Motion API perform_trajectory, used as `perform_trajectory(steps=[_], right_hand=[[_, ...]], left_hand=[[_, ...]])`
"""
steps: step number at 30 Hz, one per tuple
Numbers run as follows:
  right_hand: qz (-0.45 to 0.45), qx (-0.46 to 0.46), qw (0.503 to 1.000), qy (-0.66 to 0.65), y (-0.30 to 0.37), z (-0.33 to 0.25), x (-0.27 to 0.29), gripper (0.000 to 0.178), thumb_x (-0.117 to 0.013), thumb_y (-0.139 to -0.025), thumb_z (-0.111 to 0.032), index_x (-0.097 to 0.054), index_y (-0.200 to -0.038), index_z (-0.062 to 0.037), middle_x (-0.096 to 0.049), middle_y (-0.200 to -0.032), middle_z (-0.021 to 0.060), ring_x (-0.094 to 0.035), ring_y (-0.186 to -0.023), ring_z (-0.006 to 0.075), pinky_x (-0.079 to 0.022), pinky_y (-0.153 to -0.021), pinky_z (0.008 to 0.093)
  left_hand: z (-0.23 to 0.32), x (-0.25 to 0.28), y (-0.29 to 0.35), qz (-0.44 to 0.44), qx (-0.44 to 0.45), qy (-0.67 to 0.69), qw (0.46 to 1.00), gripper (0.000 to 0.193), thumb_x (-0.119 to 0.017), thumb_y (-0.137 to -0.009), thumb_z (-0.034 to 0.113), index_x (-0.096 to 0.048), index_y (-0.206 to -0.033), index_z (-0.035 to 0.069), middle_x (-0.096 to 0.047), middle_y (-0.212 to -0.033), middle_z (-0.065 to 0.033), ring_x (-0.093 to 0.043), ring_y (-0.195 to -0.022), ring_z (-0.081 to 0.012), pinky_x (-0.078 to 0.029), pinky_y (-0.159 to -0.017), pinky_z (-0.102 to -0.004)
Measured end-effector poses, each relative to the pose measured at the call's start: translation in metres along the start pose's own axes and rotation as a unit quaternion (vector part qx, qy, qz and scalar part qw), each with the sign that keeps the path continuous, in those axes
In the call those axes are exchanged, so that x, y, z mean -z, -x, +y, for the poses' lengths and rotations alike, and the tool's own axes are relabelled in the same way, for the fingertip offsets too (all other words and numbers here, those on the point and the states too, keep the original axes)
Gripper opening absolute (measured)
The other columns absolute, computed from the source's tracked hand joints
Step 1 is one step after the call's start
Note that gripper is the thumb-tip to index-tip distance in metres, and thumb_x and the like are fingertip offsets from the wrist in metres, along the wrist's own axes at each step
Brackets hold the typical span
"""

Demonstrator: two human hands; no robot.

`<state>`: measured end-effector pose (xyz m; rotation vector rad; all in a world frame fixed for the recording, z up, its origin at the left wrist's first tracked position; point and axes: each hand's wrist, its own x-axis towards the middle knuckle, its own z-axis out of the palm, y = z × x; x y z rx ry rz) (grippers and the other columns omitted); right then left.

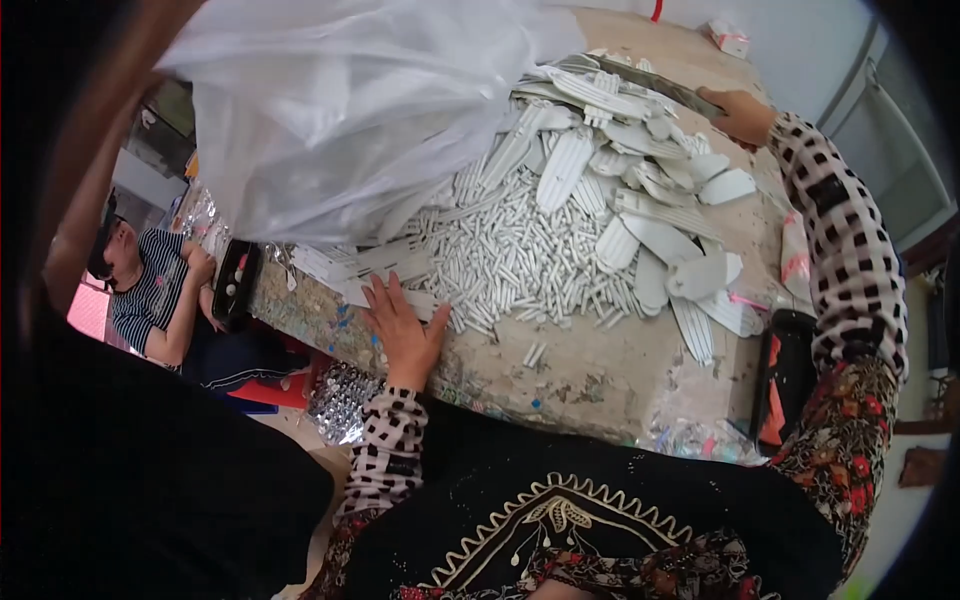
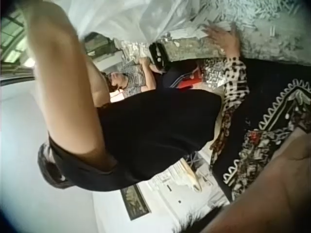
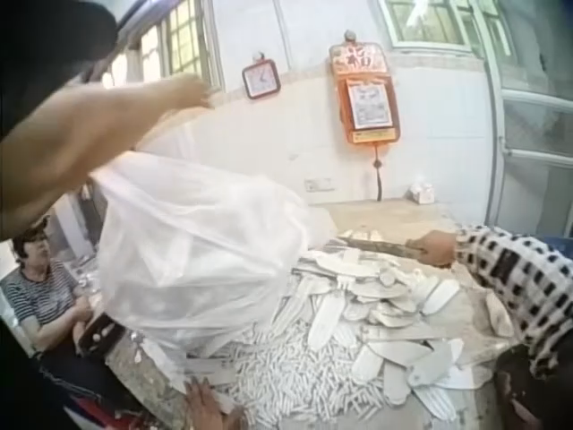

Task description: Assembling white feather components for a toy or decoration at a factory workbench.

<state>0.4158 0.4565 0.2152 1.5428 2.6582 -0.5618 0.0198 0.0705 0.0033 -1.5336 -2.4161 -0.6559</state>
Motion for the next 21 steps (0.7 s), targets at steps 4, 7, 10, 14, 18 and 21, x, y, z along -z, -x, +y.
perform_trajectory(steps=[4,7,10,14,18,21], right_hand=[[0.032,-0.022,0.999,0.031,0.084,0.019,-0.011,0.063,-0.048,-0.086,-0.004,-0.032,-0.147,-0.0138,-0.052,-0.057,0.0062,-0.050,-0.040,0.0145,-0.044,-0.037,0.0304],[0.030,-0.036,0.999,0.020,0.137,0.000,-0.016,0.064,-0.049,-0.086,-0.003,-0.030,-0.146,-0.0102,-0.055,-0.061,0.0093,-0.053,-0.041,0.0165,-0.046,-0.037,0.0317],[0.056,-0.045,0.997,0.016,0.171,-0.007,-0.025,0.061,-0.049,-0.086,-0.004,-0.032,-0.144,-0.0078,-0.057,-0.064,0.0120,-0.055,-0.043,0.0184,-0.048,-0.037,0.0331],[0.113,0.007,0.991,0.067,0.184,-0.002,-0.055,0.048,-0.048,-0.084,-0.003,-0.042,-0.132,-0.0027,-0.062,-0.072,0.0237,-0.062,-0.053,0.0306,-0.050,-0.050,0.0426],[0.219,0.089,0.961,0.145,0.182,-0.005,-0.073,0.046,-0.049,-0.084,-0.004,-0.044,-0.130,-0.0036,-0.062,-0.077,0.0279,-0.063,-0.061,0.0367,-0.050,-0.059,0.0450],[0.130,-0.042,0.989,0.046,0.191,-0.046,-0.064,0.046,-0.047,-0.084,-0.004,-0.044,-0.130,-0.0052,-0.062,-0.078,0.0284,-0.064,-0.061,0.0365,-0.049,-0.058,0.0448]], left_hand=[[0.011,0.018,0.012,-0.019,-0.014,0.003,1.000,0.095,-0.061,-0.081,0.058,-0.020,-0.148,0.006,-0.014,-0.153,-0.0240,-0.008,-0.141,-0.0456,-0.004,-0.109,-0.0637],[0.010,0.029,0.034,-0.021,-0.007,0.004,1.000,0.094,-0.060,-0.082,0.059,-0.020,-0.149,0.006,-0.014,-0.153,-0.0238,-0.008,-0.141,-0.0451,-0.004,-0.109,-0.0633],[0.010,0.036,0.043,-0.016,-0.006,0.012,1.000,0.093,-0.059,-0.083,0.058,-0.021,-0.148,0.005,-0.014,-0.153,-0.0243,-0.008,-0.141,-0.0445,-0.004,-0.110,-0.0628],[0.002,0.038,0.051,-0.024,-0.001,0.008,1.000,0.092,-0.059,-0.084,0.057,-0.020,-0.148,0.005,-0.014,-0.153,-0.0247,-0.008,-0.142,-0.0439,-0.005,-0.110,-0.0625],[-0.005,0.040,0.048,0.004,-0.009,0.029,1.000,0.092,-0.060,-0.084,0.057,-0.021,-0.147,0.004,-0.014,-0.152,-0.0253,-0.008,-0.142,-0.0438,-0.006,-0.111,-0.0618],[-0.011,0.045,0.050,0.007,0.004,0.035,0.999,0.092,-0.060,-0.083,0.057,-0.021,-0.147,0.004,-0.014,-0.152,-0.0255,-0.008,-0.142,-0.0436,-0.005,-0.111,-0.0608]])
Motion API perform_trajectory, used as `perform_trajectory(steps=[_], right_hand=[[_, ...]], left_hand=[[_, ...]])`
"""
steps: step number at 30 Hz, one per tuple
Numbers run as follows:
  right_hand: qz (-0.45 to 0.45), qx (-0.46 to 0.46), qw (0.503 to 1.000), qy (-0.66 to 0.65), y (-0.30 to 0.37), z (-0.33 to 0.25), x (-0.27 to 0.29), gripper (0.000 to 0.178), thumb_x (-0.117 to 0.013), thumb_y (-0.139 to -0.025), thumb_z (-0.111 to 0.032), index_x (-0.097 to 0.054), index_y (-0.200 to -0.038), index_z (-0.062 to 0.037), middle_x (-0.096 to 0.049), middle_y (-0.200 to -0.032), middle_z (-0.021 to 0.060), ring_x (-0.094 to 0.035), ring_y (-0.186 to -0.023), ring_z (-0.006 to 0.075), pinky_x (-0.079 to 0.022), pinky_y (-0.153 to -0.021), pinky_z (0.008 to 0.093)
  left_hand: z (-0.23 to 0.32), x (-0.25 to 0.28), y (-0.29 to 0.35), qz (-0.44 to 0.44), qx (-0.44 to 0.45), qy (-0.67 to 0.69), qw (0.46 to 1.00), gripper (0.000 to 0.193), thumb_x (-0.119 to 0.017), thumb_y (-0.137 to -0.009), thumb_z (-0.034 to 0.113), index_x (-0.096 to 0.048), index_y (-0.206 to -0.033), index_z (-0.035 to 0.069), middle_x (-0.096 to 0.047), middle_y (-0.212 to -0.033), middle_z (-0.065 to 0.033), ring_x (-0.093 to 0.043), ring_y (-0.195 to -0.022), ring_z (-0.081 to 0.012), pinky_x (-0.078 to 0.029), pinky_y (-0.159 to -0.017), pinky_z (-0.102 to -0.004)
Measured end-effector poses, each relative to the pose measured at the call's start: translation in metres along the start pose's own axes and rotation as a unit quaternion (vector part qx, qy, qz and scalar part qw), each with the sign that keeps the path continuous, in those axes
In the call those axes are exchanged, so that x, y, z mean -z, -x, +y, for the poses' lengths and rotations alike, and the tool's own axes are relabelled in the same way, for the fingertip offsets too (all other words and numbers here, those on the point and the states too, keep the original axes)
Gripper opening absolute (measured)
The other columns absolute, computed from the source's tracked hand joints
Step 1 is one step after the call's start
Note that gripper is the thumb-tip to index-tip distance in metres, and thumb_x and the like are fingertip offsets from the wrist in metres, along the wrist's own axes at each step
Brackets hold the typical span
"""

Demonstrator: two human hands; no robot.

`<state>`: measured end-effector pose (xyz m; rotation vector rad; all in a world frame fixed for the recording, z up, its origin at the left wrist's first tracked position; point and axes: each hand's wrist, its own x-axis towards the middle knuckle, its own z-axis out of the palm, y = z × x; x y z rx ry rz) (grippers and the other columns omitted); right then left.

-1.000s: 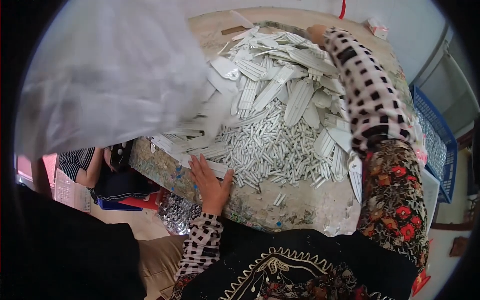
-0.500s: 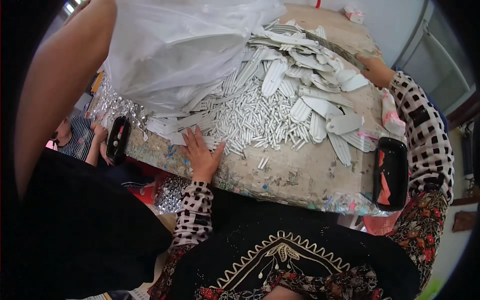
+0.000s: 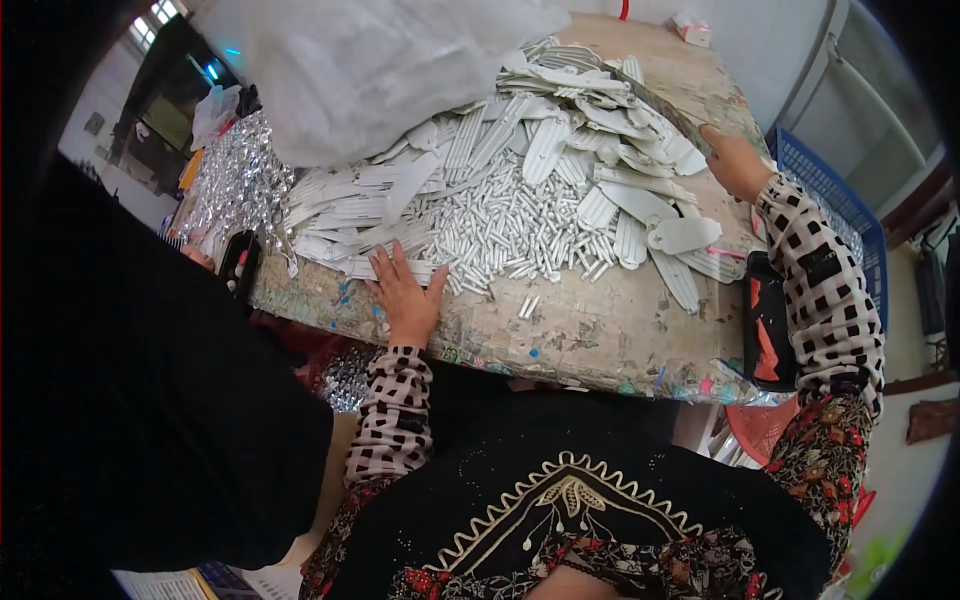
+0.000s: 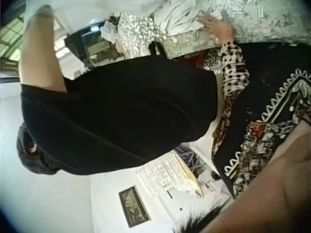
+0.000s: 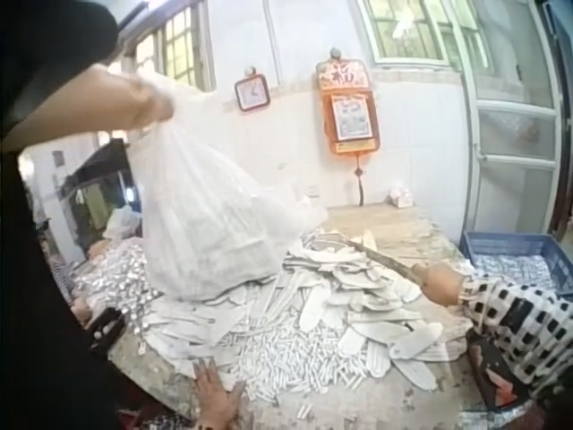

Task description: Assembling white feather components for a toy or decoration at a factory workbench.

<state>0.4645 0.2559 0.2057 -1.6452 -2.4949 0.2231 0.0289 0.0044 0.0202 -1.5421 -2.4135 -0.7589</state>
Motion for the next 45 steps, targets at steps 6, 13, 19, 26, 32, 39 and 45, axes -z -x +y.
perform_trajectory(steps=[6,13,19,26,32,39,45], right_hand=[[-0.010,-0.044,0.999,-0.006,0.022,-0.031,0.013,0.043,-0.041,-0.083,0.002,-0.045,-0.126,-0.0010,-0.063,-0.088,0.0277,-0.065,-0.068,0.0384,-0.053,-0.048,0.0439],[-0.002,-0.025,1.000,0.001,0.017,-0.013,0.017,0.041,-0.042,-0.086,-0.004,-0.042,-0.126,-0.0050,-0.062,-0.077,0.0200,-0.062,-0.051,0.0290,-0.050,-0.039,0.0381],[-0.032,-0.066,0.997,-0.028,0.026,-0.028,0.029,0.041,-0.040,-0.086,-0.003,-0.044,-0.126,-0.0075,-0.061,-0.074,0.0170,-0.061,-0.049,0.0241,-0.051,-0.040,0.0349],[-0.029,-0.087,0.996,-0.003,0.019,-0.022,0.021,0.043,-0.040,-0.085,-0.002,-0.045,-0.127,-0.0103,-0.061,-0.074,0.0157,-0.062,-0.050,0.0238,-0.052,-0.040,0.0358],[-0.025,-0.066,0.997,0.026,0.009,0.012,0.020,0.051,-0.038,-0.083,0.002,-0.041,-0.133,-0.0110,-0.060,-0.077,0.0182,-0.060,-0.048,0.0247,-0.050,-0.037,0.0356],[-0.054,-0.061,0.996,-0.019,0.018,0.020,0.028,0.054,-0.037,-0.085,0.002,-0.037,-0.138,-0.0073,-0.061,-0.082,0.0198,-0.059,-0.048,0.0237,-0.049,-0.038,0.0356],[-0.055,-0.110,0.991,-0.050,0.030,0.003,0.045,0.036,-0.048,-0.080,0.002,-0.051,-0.116,0.0002,-0.063,-0.091,0.0259,-0.063,-0.089,0.0417,-0.052,-0.075,0.0476]], left_hand=[[-0.003,0.016,0.011,0.001,0.000,-0.016,1.000,0.087,-0.059,-0.084,0.056,-0.026,-0.146,0.005,-0.015,-0.152,-0.0247,-0.008,-0.141,-0.0440,-0.005,-0.111,-0.0623],[0.027,0.032,-0.006,0.050,0.010,-0.019,0.998,0.074,-0.060,-0.086,0.047,-0.034,-0.144,0.009,-0.020,-0.151,-0.0232,-0.015,-0.140,-0.0447,-0.010,-0.109,-0.0627],[0.063,0.043,-0.118,0.224,-0.012,0.291,0.930,0.083,-0.071,-0.081,0.031,-0.027,-0.143,-0.001,-0.022,-0.148,-0.0277,-0.019,-0.137,-0.0467,-0.020,-0.112,-0.0514],[0.095,0.037,-0.220,0.226,-0.093,0.112,0.963,0.091,-0.068,-0.079,0.042,-0.022,-0.147,0.002,-0.021,-0.151,-0.0242,-0.018,-0.139,-0.0429,-0.020,-0.112,-0.0517],[0.130,0.033,-0.249,-0.024,-0.126,-0.018,0.992,0.078,-0.067,-0.080,0.043,-0.038,-0.142,0.007,-0.036,-0.143,-0.0273,-0.035,-0.132,-0.0407,-0.030,-0.109,-0.0447],[0.138,-0.011,-0.192,-0.024,-0.158,0.068,0.985,0.068,-0.064,-0.080,0.040,-0.045,-0.138,0.012,-0.041,-0.142,-0.0204,-0.035,-0.131,-0.0383,-0.028,-0.103,-0.0620],[0.142,-0.023,-0.176,-0.005,-0.144,0.085,0.986,0.071,-0.066,-0.081,0.036,-0.041,-0.138,0.002,-0.043,-0.138,-0.0267,-0.038,-0.129,-0.0406,-0.033,-0.106,-0.0437]])
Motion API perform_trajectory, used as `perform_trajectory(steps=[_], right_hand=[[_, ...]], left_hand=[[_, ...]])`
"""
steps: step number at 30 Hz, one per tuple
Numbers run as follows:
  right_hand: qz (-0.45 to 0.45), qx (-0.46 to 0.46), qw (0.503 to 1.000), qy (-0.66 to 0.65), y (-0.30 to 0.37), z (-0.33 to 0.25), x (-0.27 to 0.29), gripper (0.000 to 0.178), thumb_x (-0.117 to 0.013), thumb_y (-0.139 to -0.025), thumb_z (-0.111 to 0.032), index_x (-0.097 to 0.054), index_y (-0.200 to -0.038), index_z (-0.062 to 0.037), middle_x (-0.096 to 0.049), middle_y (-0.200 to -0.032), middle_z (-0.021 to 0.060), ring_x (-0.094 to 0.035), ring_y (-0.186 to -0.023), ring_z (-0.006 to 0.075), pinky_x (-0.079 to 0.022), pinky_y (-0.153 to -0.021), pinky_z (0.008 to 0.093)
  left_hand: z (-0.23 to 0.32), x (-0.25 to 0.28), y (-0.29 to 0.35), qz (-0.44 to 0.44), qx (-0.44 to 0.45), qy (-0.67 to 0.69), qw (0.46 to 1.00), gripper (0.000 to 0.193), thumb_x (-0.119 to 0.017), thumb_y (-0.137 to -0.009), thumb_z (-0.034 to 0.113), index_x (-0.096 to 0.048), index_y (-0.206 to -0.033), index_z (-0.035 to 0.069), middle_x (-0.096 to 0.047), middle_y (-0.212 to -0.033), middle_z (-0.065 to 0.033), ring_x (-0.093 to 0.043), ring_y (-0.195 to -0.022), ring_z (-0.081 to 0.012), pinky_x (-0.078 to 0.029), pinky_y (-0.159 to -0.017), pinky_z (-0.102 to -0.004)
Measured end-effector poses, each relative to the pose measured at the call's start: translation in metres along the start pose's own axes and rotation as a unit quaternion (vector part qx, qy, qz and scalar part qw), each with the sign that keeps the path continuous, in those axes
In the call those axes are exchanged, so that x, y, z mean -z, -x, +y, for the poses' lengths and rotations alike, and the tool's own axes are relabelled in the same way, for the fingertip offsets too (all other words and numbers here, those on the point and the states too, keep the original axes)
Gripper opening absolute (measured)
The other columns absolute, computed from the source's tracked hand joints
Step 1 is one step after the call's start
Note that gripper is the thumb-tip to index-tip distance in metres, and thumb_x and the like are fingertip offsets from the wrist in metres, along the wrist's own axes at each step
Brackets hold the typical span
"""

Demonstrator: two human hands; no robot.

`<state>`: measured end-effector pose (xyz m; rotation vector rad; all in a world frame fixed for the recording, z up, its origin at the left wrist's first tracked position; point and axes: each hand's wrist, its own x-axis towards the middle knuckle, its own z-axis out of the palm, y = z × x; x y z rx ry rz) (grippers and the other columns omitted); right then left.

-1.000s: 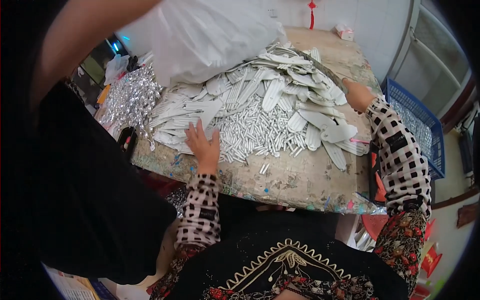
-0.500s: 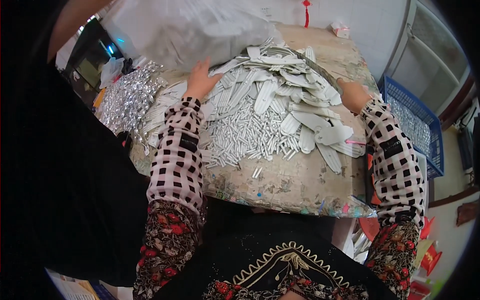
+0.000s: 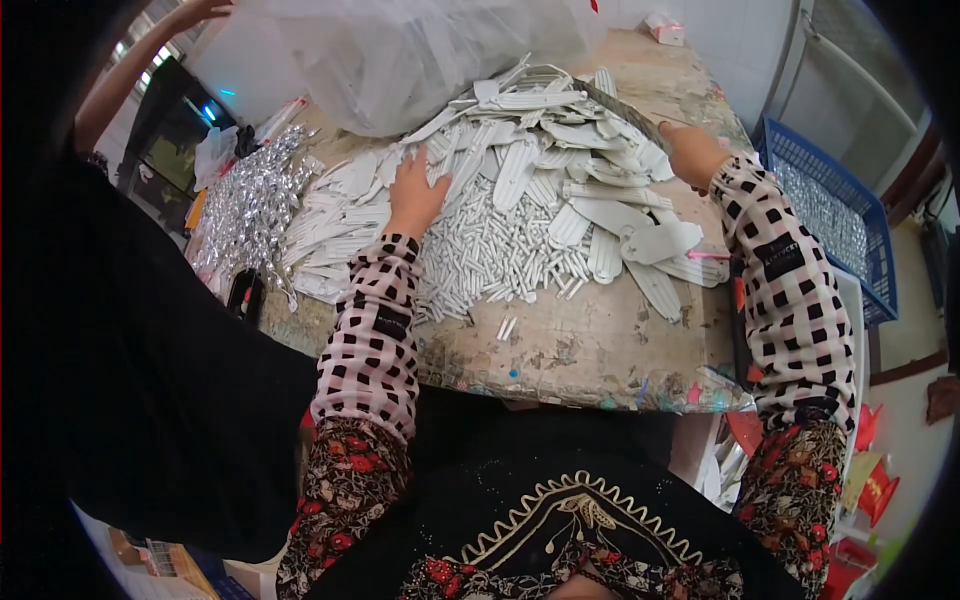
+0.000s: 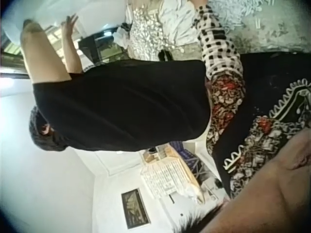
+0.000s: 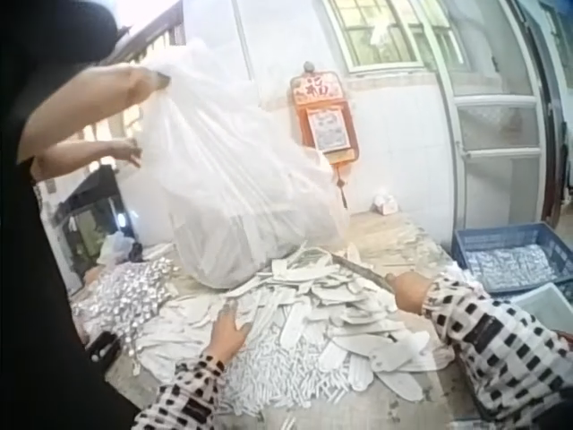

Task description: Assembling white feather components for a toy or decoration at a factory workbench.

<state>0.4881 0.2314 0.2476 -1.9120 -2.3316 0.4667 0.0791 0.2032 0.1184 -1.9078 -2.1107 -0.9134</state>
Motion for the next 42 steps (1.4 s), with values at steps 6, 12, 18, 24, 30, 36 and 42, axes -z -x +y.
perform_trajectory(steps=[6,12,18,24,30,36,42], right_hand=[[0.010,0.049,0.998,0.042,-0.021,0.030,-0.022,0.058,-0.037,-0.081,0.007,-0.038,-0.137,-0.0063,-0.061,-0.086,0.0235,-0.060,-0.049,0.0260,-0.049,-0.037,0.0373],[0.022,0.049,0.998,0.033,-0.013,0.019,0.011,0.046,-0.042,-0.081,0.004,-0.046,-0.126,-0.0024,-0.062,-0.094,0.0235,-0.061,-0.074,0.0325,-0.049,-0.060,0.0412],[0.048,0.071,0.992,0.088,-0.049,0.057,-0.004,0.061,-0.035,-0.081,0.007,-0.036,-0.140,-0.0064,-0.062,-0.079,0.0212,-0.064,-0.055,0.0255,-0.051,-0.040,0.0360],[-0.051,-0.009,0.993,-0.108,-0.037,0.059,-0.009,0.071,-0.032,-0.079,0.004,-0.026,-0.147,-0.0178,-0.058,-0.071,0.0148,-0.060,-0.052,0.0235,-0.049,-0.041,0.0343],[-0.030,-0.006,0.992,-0.126,-0.051,0.058,-0.016,0.069,-0.034,-0.081,0.001,-0.030,-0.146,-0.0211,-0.055,-0.069,0.0124,-0.054,-0.048,0.0207,-0.044,-0.040,0.0350],[0.014,0.020,0.994,-0.104,-0.042,0.055,-0.018,0.064,-0.036,-0.081,0.000,-0.039,-0.142,-0.0166,-0.060,-0.077,0.0149,-0.055,-0.048,0.0215,-0.045,-0.040,0.0348],[0.082,0.074,0.993,-0.049,-0.025,0.043,-0.018,0.043,-0.046,-0.077,-0.001,-0.053,-0.120,-0.0009,-0.065,-0.096,0.0244,-0.063,-0.090,0.0393,-0.049,-0.078,0.0463]], left_hand=[[-0.006,0.021,-0.026,0.033,-0.029,-0.002,0.999,0.071,-0.065,-0.083,0.035,-0.038,-0.140,0.003,-0.040,-0.139,-0.0275,-0.041,-0.127,-0.0403,-0.037,-0.103,-0.0421],[0.026,0.034,-0.028,-0.038,-0.008,0.041,0.998,0.045,-0.062,-0.085,0.030,-0.060,-0.120,0.002,-0.061,-0.119,-0.0196,-0.058,-0.107,-0.0336,-0.046,-0.090,-0.0395],[0.070,-0.001,0.053,0.054,0.011,0.130,0.990,0.036,-0.061,-0.088,0.022,-0.062,-0.117,0.002,-0.065,-0.111,-0.0170,-0.060,-0.101,-0.0311,-0.045,-0.088,-0.0375],[0.074,-0.022,0.136,0.148,0.000,0.064,0.987,0.036,-0.059,-0.090,0.013,-0.056,-0.123,-0.002,-0.060,-0.118,-0.0176,-0.055,-0.108,-0.0307,-0.042,-0.093,-0.0377],[0.032,-0.016,0.150,0.188,0.048,0.056,0.979,0.041,-0.057,-0.093,0.014,-0.048,-0.130,-0.001,-0.051,-0.125,-0.0201,-0.049,-0.114,-0.0352,-0.040,-0.096,-0.0422],[0.016,-0.015,0.166,0.193,0.042,-0.018,0.980,0.042,-0.056,-0.093,0.016,-0.047,-0.132,0.000,-0.051,-0.126,-0.0213,-0.048,-0.116,-0.0377,-0.039,-0.097,-0.0438],[0.008,-0.017,0.170,0.170,0.066,-0.041,0.982,0.044,-0.055,-0.093,0.020,-0.047,-0.131,0.000,-0.049,-0.127,-0.0219,-0.043,-0.119,-0.0389,-0.034,-0.101,-0.0468]])
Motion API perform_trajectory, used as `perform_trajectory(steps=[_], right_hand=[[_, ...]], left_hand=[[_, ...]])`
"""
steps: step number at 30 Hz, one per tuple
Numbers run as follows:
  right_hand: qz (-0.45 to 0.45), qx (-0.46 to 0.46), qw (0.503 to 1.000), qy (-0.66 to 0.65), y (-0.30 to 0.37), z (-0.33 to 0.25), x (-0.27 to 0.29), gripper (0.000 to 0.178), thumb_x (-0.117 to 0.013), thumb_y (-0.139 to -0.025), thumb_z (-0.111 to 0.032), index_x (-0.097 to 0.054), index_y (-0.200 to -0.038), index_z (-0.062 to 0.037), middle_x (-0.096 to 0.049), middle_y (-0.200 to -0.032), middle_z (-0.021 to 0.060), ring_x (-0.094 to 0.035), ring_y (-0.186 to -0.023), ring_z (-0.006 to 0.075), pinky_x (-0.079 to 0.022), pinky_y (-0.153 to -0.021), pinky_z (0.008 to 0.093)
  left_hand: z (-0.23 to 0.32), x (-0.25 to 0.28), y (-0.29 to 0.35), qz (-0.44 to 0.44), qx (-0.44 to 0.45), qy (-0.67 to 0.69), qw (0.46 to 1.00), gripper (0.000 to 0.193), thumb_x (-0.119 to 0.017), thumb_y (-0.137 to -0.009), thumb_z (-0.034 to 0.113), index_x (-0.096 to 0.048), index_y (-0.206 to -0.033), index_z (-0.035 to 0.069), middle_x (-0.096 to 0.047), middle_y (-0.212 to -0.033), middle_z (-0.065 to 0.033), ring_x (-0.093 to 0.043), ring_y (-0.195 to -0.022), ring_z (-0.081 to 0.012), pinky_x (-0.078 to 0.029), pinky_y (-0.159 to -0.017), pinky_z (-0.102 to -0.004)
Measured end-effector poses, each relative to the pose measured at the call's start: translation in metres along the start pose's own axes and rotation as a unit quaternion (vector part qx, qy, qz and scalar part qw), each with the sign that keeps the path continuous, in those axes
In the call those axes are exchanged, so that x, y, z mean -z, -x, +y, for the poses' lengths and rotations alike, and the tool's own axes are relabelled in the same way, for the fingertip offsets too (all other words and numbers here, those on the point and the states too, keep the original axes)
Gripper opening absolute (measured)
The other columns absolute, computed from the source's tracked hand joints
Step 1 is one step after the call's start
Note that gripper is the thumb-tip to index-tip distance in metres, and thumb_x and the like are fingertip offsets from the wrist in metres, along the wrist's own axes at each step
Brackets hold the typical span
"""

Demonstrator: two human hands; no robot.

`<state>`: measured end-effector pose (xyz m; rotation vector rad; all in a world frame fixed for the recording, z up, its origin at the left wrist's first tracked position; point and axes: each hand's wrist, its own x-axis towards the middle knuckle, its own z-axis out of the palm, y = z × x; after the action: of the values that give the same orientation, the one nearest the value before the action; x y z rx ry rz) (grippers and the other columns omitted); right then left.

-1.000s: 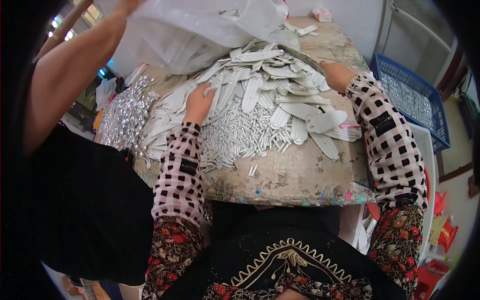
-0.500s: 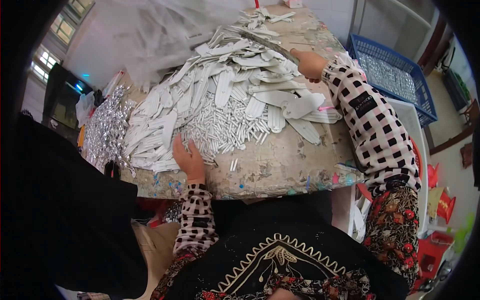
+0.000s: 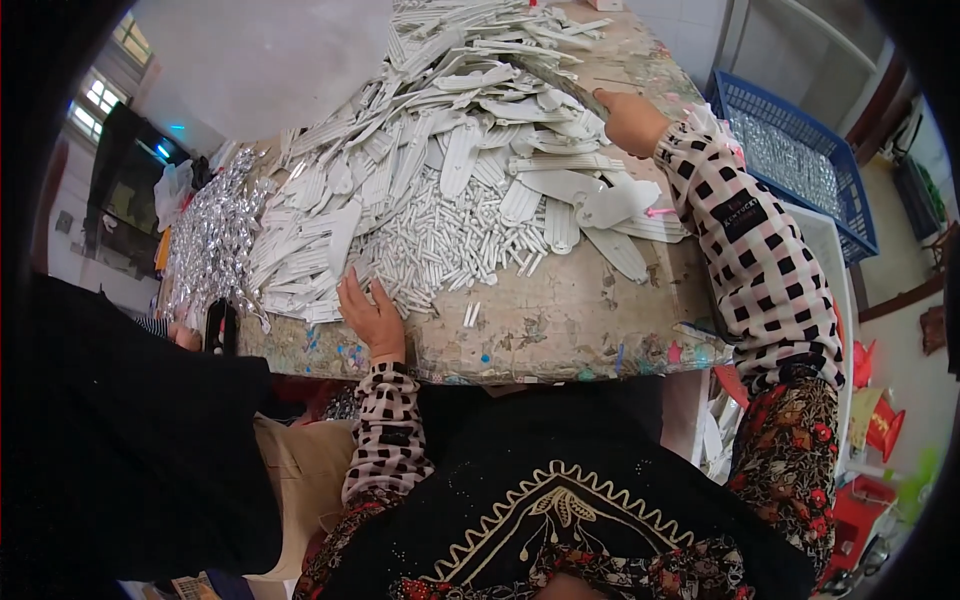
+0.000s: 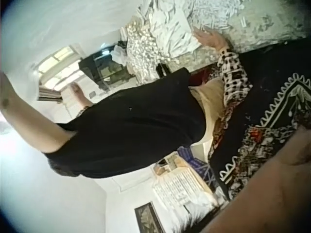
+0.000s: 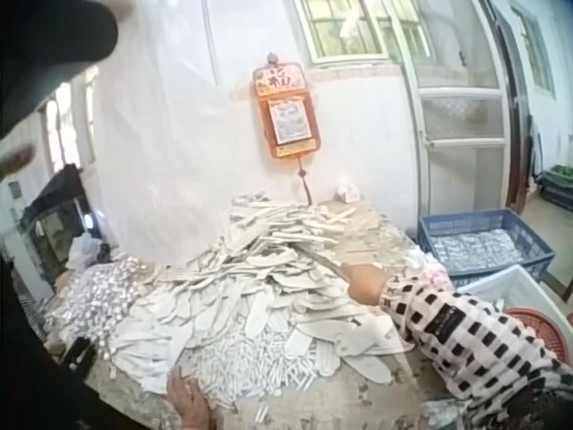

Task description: Assembling white feather components for a toy or decoration at a factory workbench.

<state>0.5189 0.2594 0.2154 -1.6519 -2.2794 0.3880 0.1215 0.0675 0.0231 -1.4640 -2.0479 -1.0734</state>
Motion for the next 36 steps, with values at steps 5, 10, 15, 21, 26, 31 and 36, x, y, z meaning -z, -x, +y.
perform_trajectory(steps=[5,10,15,21,26,31,36], right_hand=[[0.019,0.041,0.998,0.053,0.000,0.001,-0.014,0.032,-0.045,-0.082,-0.004,-0.052,-0.112,0.0031,-0.064,-0.097,0.0264,-0.062,-0.093,0.0414,-0.048,-0.081,0.0485],[0.003,0.057,0.992,0.110,0.013,-0.021,-0.025,0.046,-0.046,-0.082,0.000,-0.040,-0.127,0.0049,-0.063,-0.088,0.0279,-0.063,-0.084,0.0429,-0.049,-0.073,0.0498],[-0.013,0.043,0.990,0.134,0.054,-0.044,-0.026,0.053,-0.046,-0.084,0.000,-0.033,-0.135,0.0068,-0.064,-0.086,0.0255,-0.064,-0.083,0.0385,-0.051,-0.070,0.0468],[0.018,0.076,0.980,0.182,0.070,-0.042,-0.038,0.045,-0.047,-0.086,-0.001,-0.042,-0.130,0.0048,-0.064,-0.089,0.0216,-0.065,-0.085,0.0346,-0.052,-0.071,0.0427],[0.180,0.200,0.882,0.386,0.072,-0.001,-0.078,0.034,-0.048,-0.087,-0.004,-0.052,-0.120,0.0027,-0.065,-0.089,0.0182,-0.065,-0.087,0.0319,-0.053,-0.074,0.0415],[0.007,0.116,0.952,0.283,0.076,-0.081,-0.050,0.030,-0.047,-0.087,-0.005,-0.054,-0.116,0.0019,-0.066,-0.091,0.0181,-0.066,-0.088,0.0315,-0.053,-0.076,0.0418],[0.005,0.112,0.963,0.245,0.058,-0.048,-0.051,0.030,-0.047,-0.088,-0.006,-0.054,-0.116,0.0023,-0.066,-0.092,0.0186,-0.066,-0.088,0.0318,-0.052,-0.077,0.0423]], left_hand=[[0.003,0.000,0.002,-0.011,0.008,-0.018,1.000,0.046,-0.053,-0.094,0.026,-0.046,-0.131,-0.001,-0.048,-0.127,-0.0219,-0.044,-0.117,-0.0391,-0.033,-0.100,-0.0475],[-0.004,-0.002,0.006,-0.013,0.007,-0.048,0.999,0.048,-0.052,-0.095,0.030,-0.046,-0.132,0.001,-0.047,-0.129,-0.0216,-0.043,-0.118,-0.0387,-0.031,-0.100,-0.0480],[-0.009,-0.004,0.011,-0.015,0.006,-0.059,0.998,0.048,-0.051,-0.095,0.031,-0.046,-0.134,0.004,-0.045,-0.132,-0.0215,-0.040,-0.122,-0.0385,-0.030,-0.102,-0.0479],[-0.011,0.003,0.016,-0.014,0.015,-0.061,0.998,0.048,-0.051,-0.095,0.032,-0.046,-0.134,0.004,-0.045,-0.133,-0.0208,-0.040,-0.123,-0.0382,-0.029,-0.103,-0.0485],[-0.008,0.008,0.018,-0.034,0.018,-0.052,0.998,0.049,-0.052,-0.095,0.031,-0.045,-0.134,0.002,-0.045,-0.132,-0.0217,-0.039,-0.125,-0.0385,-0.027,-0.104,-0.0483],[0.066,0.033,-0.001,-0.038,-0.077,0.231,0.969,0.071,-0.068,-0.084,0.026,-0.033,-0.140,-0.002,-0.033,-0.143,-0.0248,-0.030,-0.134,-0.0396,-0.023,-0.110,-0.0487],[0.246,0.075,-0.075,-0.069,-0.258,0.434,0.861,0.109,-0.081,-0.066,0.026,-0.015,-0.145,-0.006,-0.020,-0.149,-0.0264,-0.023,-0.137,-0.0392,-0.022,-0.112,-0.0431]])
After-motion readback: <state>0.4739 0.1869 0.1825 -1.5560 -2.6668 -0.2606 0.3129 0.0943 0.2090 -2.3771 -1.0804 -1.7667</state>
